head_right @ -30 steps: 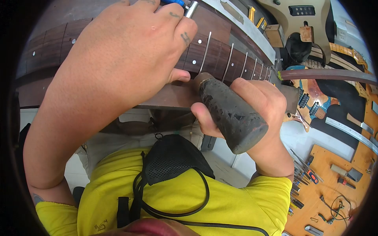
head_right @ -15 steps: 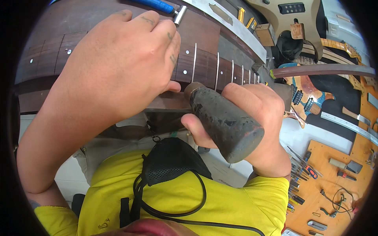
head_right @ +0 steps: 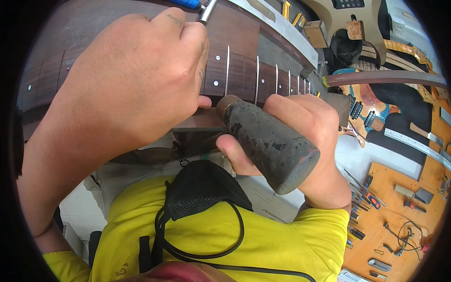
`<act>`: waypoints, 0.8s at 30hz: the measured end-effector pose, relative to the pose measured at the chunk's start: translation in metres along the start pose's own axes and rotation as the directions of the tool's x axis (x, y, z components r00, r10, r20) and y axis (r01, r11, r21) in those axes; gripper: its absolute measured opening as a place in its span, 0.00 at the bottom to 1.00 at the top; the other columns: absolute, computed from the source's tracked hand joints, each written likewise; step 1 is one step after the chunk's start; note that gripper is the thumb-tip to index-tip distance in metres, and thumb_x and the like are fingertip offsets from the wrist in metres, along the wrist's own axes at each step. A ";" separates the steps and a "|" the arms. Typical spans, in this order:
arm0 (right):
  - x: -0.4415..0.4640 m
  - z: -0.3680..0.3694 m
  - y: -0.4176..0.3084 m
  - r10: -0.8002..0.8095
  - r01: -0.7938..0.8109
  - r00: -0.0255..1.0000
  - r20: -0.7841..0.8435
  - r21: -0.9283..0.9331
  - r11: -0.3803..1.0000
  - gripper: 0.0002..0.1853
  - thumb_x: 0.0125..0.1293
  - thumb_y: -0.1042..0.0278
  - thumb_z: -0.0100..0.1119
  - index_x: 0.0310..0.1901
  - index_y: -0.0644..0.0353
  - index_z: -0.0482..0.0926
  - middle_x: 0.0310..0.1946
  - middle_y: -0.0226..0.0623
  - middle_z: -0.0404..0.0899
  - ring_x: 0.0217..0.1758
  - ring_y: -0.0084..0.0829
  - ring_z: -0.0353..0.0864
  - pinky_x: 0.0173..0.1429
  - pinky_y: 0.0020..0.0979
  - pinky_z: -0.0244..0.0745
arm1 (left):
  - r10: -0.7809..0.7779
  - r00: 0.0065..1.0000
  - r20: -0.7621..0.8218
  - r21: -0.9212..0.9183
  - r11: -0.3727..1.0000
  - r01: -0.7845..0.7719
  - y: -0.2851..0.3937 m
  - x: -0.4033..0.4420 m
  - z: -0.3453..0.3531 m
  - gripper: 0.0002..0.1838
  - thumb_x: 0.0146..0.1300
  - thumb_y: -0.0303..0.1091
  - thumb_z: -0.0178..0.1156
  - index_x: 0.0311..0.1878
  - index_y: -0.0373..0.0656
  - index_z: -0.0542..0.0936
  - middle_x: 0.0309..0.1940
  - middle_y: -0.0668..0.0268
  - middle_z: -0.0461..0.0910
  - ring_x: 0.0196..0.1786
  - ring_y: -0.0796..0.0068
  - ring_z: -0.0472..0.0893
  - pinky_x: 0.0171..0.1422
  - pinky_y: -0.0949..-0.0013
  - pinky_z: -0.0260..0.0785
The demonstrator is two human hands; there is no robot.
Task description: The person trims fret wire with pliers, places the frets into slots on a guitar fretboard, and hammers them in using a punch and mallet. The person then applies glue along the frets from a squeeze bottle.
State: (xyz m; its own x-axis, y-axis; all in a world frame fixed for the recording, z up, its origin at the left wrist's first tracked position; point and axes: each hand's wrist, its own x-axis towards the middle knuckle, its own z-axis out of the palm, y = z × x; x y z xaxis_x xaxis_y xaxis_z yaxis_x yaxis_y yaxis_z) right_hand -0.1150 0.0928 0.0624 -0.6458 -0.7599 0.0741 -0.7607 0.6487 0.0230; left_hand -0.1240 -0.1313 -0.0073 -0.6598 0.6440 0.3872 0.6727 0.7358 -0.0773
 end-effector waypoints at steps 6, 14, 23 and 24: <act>0.004 -0.002 -0.002 -0.007 0.009 0.999 -0.047 0.042 0.999 0.19 0.49 0.50 0.81 0.28 0.57 0.85 0.18 0.34 0.70 0.17 0.38 0.72 0.22 0.35 0.65 | 0.016 1.000 0.013 -0.041 0.999 -0.015 -0.004 0.003 0.003 0.24 0.57 0.50 0.72 0.40 0.33 0.88 0.40 0.63 0.81 0.48 0.67 0.81 0.42 0.66 0.79; 0.006 -0.002 0.001 0.028 -0.028 1.000 0.008 0.026 0.999 0.21 0.48 0.48 0.81 0.27 0.58 0.84 0.17 0.34 0.68 0.16 0.39 0.72 0.22 0.36 0.67 | 0.063 0.998 0.001 -0.064 0.996 -0.063 -0.006 0.004 0.001 0.22 0.57 0.46 0.72 0.38 0.32 0.88 0.38 0.62 0.80 0.45 0.67 0.81 0.35 0.68 0.79; 0.005 0.004 0.001 0.017 -0.014 0.995 -0.095 0.026 1.000 0.23 0.46 0.48 0.82 0.22 0.57 0.79 0.15 0.35 0.69 0.16 0.39 0.74 0.22 0.35 0.69 | 0.122 0.979 0.161 0.180 0.972 -0.151 -0.005 0.006 -0.007 0.22 0.57 0.47 0.72 0.37 0.32 0.87 0.37 0.62 0.80 0.43 0.68 0.81 0.35 0.68 0.80; 0.005 0.004 0.001 0.017 -0.014 0.995 -0.097 0.025 1.000 0.23 0.46 0.48 0.82 0.22 0.57 0.79 0.15 0.35 0.69 0.16 0.39 0.74 0.22 0.35 0.69 | 0.121 0.978 0.168 0.180 0.972 -0.151 -0.005 0.006 -0.007 0.22 0.58 0.47 0.72 0.36 0.32 0.87 0.37 0.62 0.80 0.43 0.68 0.80 0.35 0.68 0.80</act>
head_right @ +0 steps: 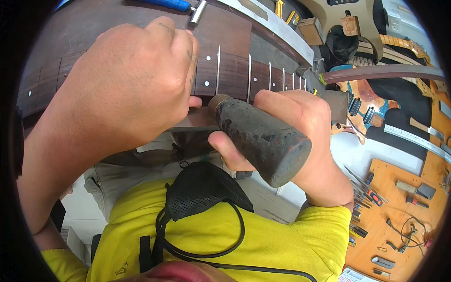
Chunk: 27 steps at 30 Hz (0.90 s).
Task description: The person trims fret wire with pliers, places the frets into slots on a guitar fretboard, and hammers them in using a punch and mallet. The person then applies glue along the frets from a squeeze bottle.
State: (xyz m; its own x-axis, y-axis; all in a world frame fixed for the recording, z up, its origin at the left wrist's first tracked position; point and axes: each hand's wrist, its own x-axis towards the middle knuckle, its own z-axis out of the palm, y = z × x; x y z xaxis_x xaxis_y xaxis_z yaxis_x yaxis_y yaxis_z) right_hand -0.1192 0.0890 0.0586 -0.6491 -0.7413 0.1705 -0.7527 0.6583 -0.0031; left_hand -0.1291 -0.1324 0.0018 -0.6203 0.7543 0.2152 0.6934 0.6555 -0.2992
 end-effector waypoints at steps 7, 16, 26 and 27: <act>0.000 -0.002 0.003 0.011 -0.010 0.995 0.100 -0.004 1.000 0.24 0.47 0.48 0.82 0.21 0.57 0.78 0.14 0.35 0.68 0.15 0.40 0.73 0.21 0.35 0.69 | 0.022 1.000 -0.002 0.068 0.997 -0.022 -0.001 0.001 -0.001 0.24 0.59 0.49 0.71 0.40 0.30 0.86 0.37 0.62 0.79 0.43 0.67 0.80 0.33 0.67 0.77; -0.008 -0.006 0.006 0.089 -0.096 0.986 0.144 0.048 0.994 0.23 0.52 0.46 0.79 0.25 0.59 0.83 0.18 0.35 0.70 0.17 0.39 0.71 0.24 0.36 0.65 | -0.055 0.998 -0.042 -0.394 0.919 0.034 -0.004 -0.002 0.015 0.35 0.60 0.49 0.70 0.54 0.20 0.82 0.38 0.57 0.80 0.47 0.64 0.80 0.40 0.65 0.77; -0.008 -0.003 0.009 0.081 -0.098 0.986 0.148 0.107 0.989 0.21 0.50 0.49 0.81 0.24 0.58 0.82 0.17 0.35 0.71 0.17 0.42 0.75 0.23 0.35 0.69 | -0.046 0.997 -0.064 -0.340 0.940 0.021 -0.003 -0.003 0.012 0.38 0.60 0.50 0.69 0.60 0.21 0.80 0.40 0.57 0.82 0.47 0.64 0.81 0.41 0.65 0.76; -0.008 -0.004 0.008 0.083 -0.099 0.987 0.140 0.111 0.989 0.21 0.50 0.49 0.81 0.24 0.58 0.82 0.17 0.35 0.71 0.17 0.42 0.75 0.23 0.35 0.69 | -0.065 0.997 -0.045 -0.311 0.949 0.048 -0.001 -0.003 0.012 0.37 0.59 0.50 0.70 0.62 0.26 0.80 0.40 0.59 0.81 0.47 0.64 0.80 0.42 0.65 0.75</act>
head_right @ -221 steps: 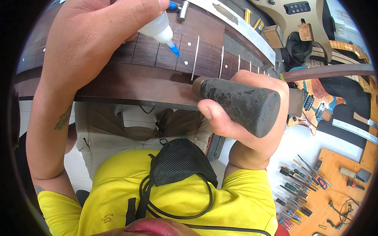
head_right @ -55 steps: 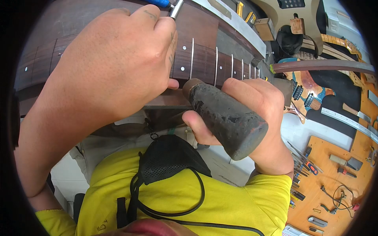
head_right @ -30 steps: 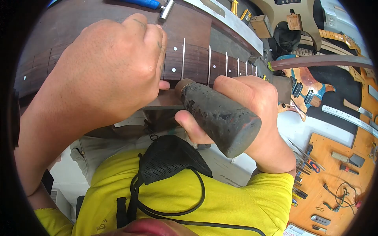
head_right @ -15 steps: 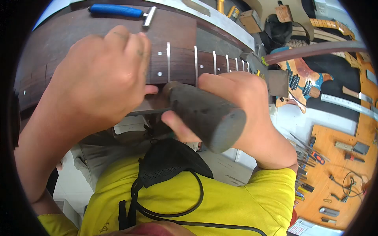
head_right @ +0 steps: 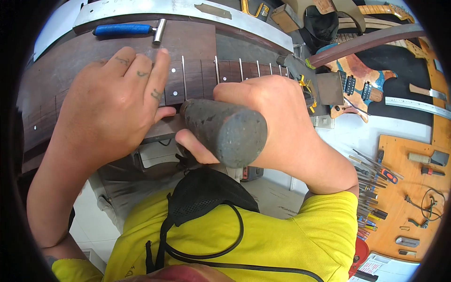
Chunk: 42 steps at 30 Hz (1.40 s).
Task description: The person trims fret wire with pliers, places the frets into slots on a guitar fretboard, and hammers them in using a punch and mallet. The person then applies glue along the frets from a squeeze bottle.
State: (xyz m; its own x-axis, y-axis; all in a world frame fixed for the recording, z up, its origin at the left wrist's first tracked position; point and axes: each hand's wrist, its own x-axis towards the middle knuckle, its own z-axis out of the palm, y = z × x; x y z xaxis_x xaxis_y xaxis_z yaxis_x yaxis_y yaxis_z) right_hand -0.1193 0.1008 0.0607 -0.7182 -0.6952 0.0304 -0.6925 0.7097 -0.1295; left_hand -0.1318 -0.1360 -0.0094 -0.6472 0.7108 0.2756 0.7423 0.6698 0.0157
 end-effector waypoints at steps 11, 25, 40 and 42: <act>0.000 -0.001 -0.007 0.136 -0.137 0.991 -0.006 -0.035 0.990 0.27 0.51 0.37 0.77 0.18 0.55 0.81 0.15 0.41 0.78 0.21 0.48 0.82 0.29 0.40 0.81 | -0.004 0.987 -0.162 -0.090 0.996 -0.011 -0.004 0.001 0.004 0.36 0.55 0.47 0.74 0.67 0.43 0.79 0.45 0.64 0.81 0.49 0.62 0.81 0.45 0.60 0.75; -0.003 -0.011 -0.013 0.280 -0.280 0.960 0.012 0.093 0.956 0.26 0.55 0.36 0.75 0.24 0.55 0.86 0.20 0.44 0.84 0.28 0.48 0.87 0.37 0.41 0.84 | -0.054 0.993 -0.102 -0.071 0.996 0.047 -0.001 0.004 -0.007 0.36 0.58 0.53 0.72 0.65 0.41 0.79 0.51 0.58 0.83 0.52 0.54 0.82 0.54 0.56 0.77; 0.067 0.002 0.193 0.300 -0.282 0.913 -0.275 0.104 0.954 0.16 0.65 0.65 0.66 0.50 0.66 0.82 0.46 0.62 0.85 0.54 0.61 0.84 0.58 0.49 0.79 | -0.396 0.914 -0.089 -0.501 0.811 0.303 -0.038 0.044 -0.044 0.23 0.63 0.41 0.70 0.56 0.35 0.84 0.44 0.55 0.84 0.47 0.57 0.83 0.54 0.59 0.77; 0.075 0.010 0.201 0.341 -0.332 0.924 -0.173 0.079 0.940 0.15 0.66 0.65 0.69 0.48 0.65 0.85 0.47 0.58 0.86 0.55 0.58 0.85 0.60 0.48 0.79 | -0.516 0.831 -0.208 -0.447 0.806 0.388 -0.070 0.054 -0.031 0.23 0.62 0.35 0.71 0.58 0.34 0.82 0.45 0.54 0.84 0.43 0.60 0.83 0.50 0.59 0.76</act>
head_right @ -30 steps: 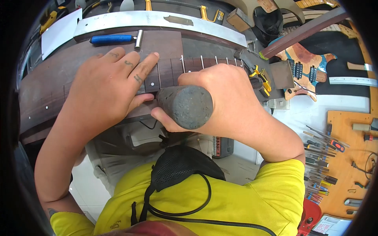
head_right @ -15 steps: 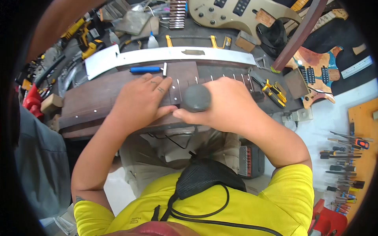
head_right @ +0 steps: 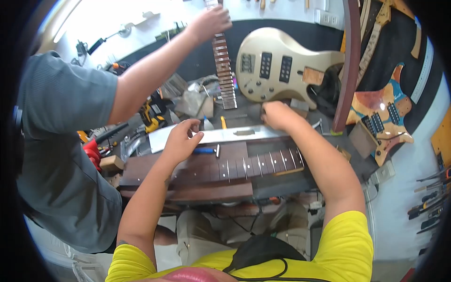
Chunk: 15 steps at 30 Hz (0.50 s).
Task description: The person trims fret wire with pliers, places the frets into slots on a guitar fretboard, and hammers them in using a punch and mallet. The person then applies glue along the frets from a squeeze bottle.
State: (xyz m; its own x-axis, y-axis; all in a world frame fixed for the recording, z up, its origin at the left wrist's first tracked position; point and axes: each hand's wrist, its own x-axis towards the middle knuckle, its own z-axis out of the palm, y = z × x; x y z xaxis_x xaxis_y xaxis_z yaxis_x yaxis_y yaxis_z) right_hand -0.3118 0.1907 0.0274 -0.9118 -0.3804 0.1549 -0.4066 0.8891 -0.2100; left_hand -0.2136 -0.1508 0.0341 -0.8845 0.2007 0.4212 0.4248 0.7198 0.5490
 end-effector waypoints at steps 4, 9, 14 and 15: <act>0.003 0.003 -0.002 0.024 -0.023 1.000 -0.015 0.047 0.999 0.19 0.63 0.63 0.73 0.53 0.63 0.87 0.49 0.57 0.87 0.56 0.54 0.86 0.62 0.46 0.79 | -0.070 0.994 -0.078 -0.017 0.997 0.069 -0.037 0.036 0.016 0.32 0.57 0.39 0.75 0.61 0.29 0.79 0.54 0.46 0.81 0.61 0.51 0.82 0.66 0.56 0.74; 0.001 0.006 -0.004 0.079 -0.081 0.996 0.027 0.069 0.994 0.21 0.62 0.62 0.74 0.55 0.59 0.87 0.50 0.54 0.87 0.58 0.53 0.85 0.64 0.47 0.78 | -0.113 0.993 0.038 0.081 0.991 0.110 -0.056 0.061 0.038 0.35 0.52 0.45 0.78 0.60 0.32 0.82 0.51 0.49 0.85 0.55 0.52 0.85 0.64 0.58 0.76; -0.054 -0.072 -0.065 -0.083 0.208 0.948 -0.309 0.399 0.893 0.14 0.65 0.66 0.72 0.50 0.61 0.86 0.45 0.39 0.87 0.49 0.35 0.86 0.56 0.37 0.79 | -0.241 0.963 0.120 0.149 0.963 0.223 -0.038 0.064 0.041 0.31 0.53 0.46 0.78 0.57 0.38 0.85 0.48 0.49 0.87 0.51 0.55 0.87 0.58 0.59 0.78; -0.073 -0.096 -0.085 -0.120 0.302 0.945 -0.304 0.667 0.681 0.11 0.67 0.71 0.69 0.48 0.65 0.85 0.40 0.35 0.87 0.43 0.29 0.84 0.50 0.30 0.79 | -0.203 0.974 0.103 0.153 0.971 0.186 -0.042 0.064 0.044 0.30 0.52 0.47 0.79 0.54 0.40 0.86 0.43 0.51 0.88 0.47 0.53 0.88 0.55 0.57 0.78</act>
State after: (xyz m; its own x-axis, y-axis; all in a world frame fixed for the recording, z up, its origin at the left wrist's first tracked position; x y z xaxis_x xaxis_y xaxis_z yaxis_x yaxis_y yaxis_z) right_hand -0.2046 0.1674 0.1267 -0.7950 -0.3890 0.4655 -0.5906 0.3208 -0.7405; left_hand -0.2962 -0.1388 0.0059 -0.9673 0.1181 0.2244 0.2184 0.8379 0.5003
